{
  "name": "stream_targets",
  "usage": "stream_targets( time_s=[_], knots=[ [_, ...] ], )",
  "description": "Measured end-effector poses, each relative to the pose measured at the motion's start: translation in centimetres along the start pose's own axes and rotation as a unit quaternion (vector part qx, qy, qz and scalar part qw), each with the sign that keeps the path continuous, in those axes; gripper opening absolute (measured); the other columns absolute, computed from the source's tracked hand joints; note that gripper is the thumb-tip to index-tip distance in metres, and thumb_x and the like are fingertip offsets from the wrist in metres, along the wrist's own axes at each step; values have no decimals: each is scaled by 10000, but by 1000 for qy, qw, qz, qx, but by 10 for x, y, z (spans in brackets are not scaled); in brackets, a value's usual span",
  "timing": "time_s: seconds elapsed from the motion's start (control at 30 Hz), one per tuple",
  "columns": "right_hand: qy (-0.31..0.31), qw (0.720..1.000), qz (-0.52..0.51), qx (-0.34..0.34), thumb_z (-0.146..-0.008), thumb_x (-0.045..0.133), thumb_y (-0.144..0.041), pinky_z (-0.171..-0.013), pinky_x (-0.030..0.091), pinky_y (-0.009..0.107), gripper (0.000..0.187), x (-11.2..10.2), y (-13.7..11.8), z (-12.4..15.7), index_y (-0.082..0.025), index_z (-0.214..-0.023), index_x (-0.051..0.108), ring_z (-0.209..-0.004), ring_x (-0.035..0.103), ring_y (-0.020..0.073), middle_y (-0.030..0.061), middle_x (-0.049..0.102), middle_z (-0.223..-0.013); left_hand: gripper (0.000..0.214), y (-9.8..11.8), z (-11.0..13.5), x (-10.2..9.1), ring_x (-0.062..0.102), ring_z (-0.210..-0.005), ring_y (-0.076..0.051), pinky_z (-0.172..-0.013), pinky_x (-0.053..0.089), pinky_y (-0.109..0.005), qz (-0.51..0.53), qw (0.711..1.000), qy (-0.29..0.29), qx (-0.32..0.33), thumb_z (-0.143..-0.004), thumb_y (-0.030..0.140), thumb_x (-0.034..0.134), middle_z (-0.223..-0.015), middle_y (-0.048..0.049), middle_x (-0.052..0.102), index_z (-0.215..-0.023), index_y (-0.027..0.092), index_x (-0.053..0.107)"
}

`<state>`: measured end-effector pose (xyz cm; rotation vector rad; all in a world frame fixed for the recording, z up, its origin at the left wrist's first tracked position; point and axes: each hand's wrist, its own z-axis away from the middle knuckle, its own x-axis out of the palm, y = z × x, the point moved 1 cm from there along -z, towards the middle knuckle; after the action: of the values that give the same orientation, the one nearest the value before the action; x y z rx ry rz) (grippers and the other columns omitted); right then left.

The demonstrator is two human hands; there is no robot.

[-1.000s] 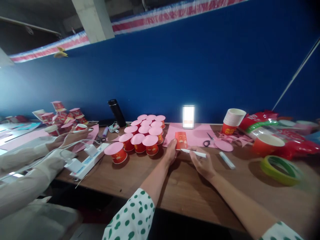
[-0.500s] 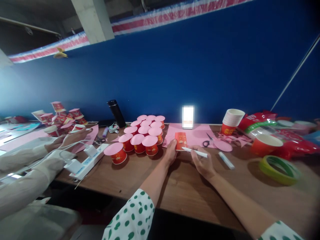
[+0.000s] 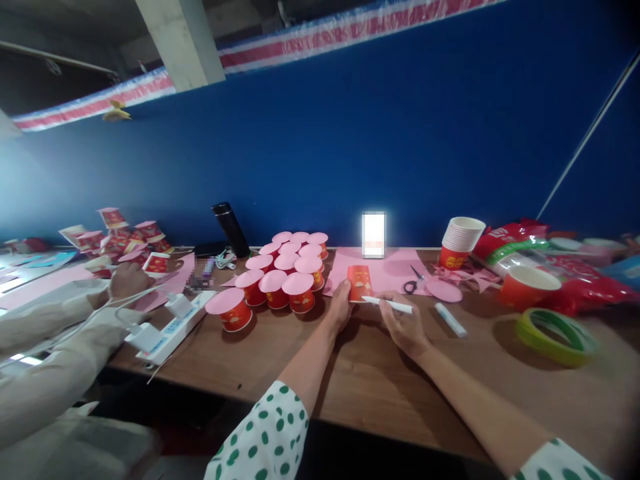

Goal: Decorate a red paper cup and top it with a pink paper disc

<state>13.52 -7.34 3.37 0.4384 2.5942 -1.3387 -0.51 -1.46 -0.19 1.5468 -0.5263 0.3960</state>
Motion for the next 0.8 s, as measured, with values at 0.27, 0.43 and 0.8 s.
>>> stream_targets(
  time_s=[0.27,0.43,0.8],
  knots=[
    [10,1000,4,-4,-856,471,-319,-588,470,243,210,0,-6,-3,-173,-836,622,-610,576,141,26,639,-708,340,2,2,3,633,-817,-200,-699,460,-292,1,1000,0,10,-765,469,583,-821,-51,676,-887,151,584],
    [12,1000,-9,2,-846,483,-321,-578,470,246,204,-1,-10,-3,-176,-833,625,-607,576,147,27,632,-686,332,5,3,5,635,-861,-208,-767,466,-310,21,1000,0,20,-766,441,594,-845,-64,681,-906,141,601],
    [6,1000,-21,17,-840,473,-331,-517,428,241,206,-1,-9,-2,-178,-794,602,-548,517,133,12,583,-630,289,6,3,4,635,-917,-213,-815,474,-317,51,998,10,18,-764,402,612,-860,-63,688,-888,141,612]
  ],
)
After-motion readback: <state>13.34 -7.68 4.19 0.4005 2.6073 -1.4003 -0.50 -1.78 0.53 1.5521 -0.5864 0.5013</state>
